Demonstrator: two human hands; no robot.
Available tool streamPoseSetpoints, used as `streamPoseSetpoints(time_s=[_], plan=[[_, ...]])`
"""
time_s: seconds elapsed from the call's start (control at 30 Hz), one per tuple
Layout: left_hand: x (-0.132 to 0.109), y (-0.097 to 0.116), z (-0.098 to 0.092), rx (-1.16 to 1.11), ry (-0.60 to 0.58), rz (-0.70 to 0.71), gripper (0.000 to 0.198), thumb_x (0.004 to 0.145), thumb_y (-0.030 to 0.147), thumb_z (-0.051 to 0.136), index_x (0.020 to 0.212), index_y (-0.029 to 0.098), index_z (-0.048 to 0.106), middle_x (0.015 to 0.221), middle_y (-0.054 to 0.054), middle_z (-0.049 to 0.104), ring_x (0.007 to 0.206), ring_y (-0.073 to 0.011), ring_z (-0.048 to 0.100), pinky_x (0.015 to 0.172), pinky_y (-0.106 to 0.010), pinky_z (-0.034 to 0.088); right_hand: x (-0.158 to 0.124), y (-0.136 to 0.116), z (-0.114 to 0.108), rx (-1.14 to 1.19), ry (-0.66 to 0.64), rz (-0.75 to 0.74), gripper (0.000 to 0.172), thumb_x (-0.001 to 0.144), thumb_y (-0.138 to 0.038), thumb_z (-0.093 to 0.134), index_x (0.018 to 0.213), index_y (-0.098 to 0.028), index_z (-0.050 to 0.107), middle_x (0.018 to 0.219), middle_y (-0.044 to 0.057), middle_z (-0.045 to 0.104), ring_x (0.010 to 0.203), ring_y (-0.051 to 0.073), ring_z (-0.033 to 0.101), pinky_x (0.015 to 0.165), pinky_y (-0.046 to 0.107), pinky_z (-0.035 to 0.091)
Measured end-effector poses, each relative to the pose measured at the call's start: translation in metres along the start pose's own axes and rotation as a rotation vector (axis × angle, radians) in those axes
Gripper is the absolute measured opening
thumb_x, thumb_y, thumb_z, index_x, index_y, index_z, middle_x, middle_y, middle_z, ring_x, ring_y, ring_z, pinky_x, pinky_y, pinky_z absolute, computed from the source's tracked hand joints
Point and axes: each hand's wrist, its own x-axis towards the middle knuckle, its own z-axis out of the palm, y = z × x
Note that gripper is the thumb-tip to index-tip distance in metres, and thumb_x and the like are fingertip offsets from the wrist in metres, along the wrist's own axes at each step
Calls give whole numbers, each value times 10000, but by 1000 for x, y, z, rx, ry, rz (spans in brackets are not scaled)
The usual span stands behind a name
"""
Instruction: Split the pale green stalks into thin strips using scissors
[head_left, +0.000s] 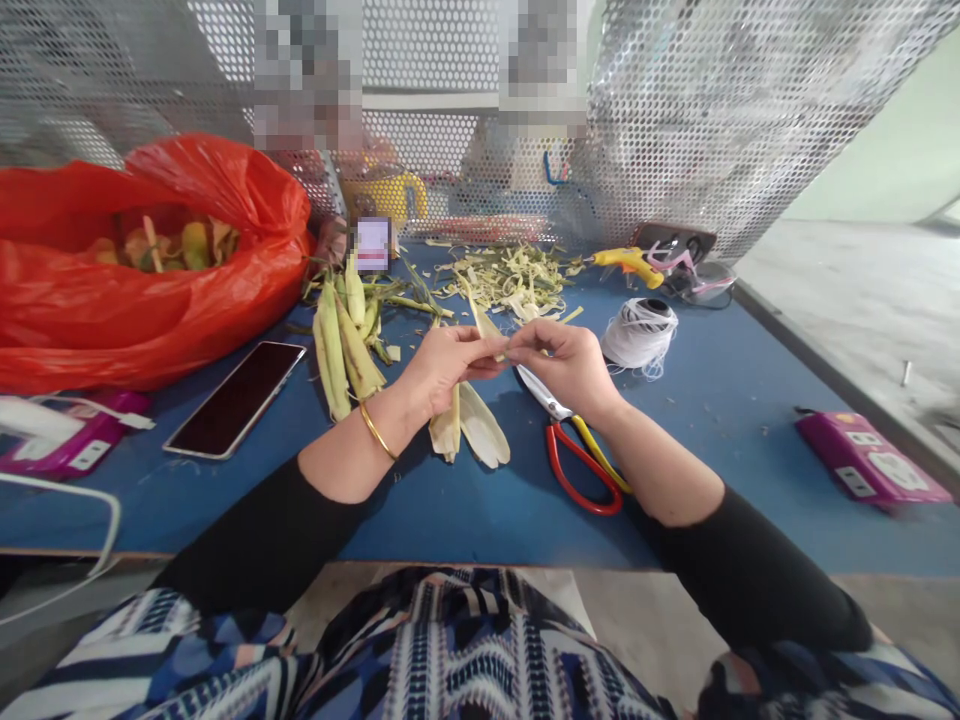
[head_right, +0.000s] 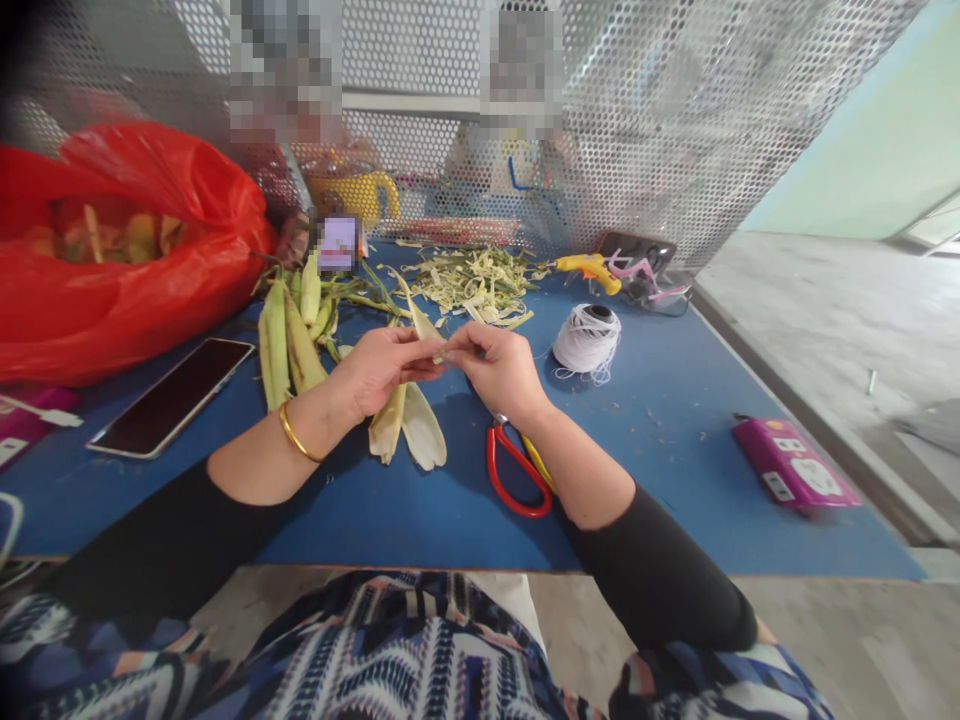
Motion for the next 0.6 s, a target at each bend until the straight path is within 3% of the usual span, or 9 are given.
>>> streamPoseSetpoints(time_s=[0.2, 0.37, 0.6], plan=[[-1, -6, 2, 26, 70, 85, 215, 585, 203, 869, 599, 126, 669, 557, -1, 653, 495, -95, 611, 611, -246, 541, 0, -2, -1, -51, -19, 12, 106, 755, -237, 639, 668, -176, 638, 628, -15, 626, 627, 123, 509, 618, 256, 391], [-3, -6, 4, 42, 52, 145, 242, 560, 257, 885, 630, 130, 691, 608, -13, 679, 539, -108, 634, 638, -255, 547, 1, -4, -1, -57, 36, 69, 89, 727, -218, 646, 648, -181, 630, 596, -25, 618, 574, 110, 487, 569, 248, 368], [-4, -3, 2, 35, -13, 141, 218, 546, 138, 865, 703, 121, 715, 677, -15, 704, 617, -106, 657, 720, -266, 560, 4, 3, 0, 152, 46, 179, 85, 680, -224, 676, 642, -187, 610, 588, -22, 617, 552, 121, 541, 570, 272, 417]])
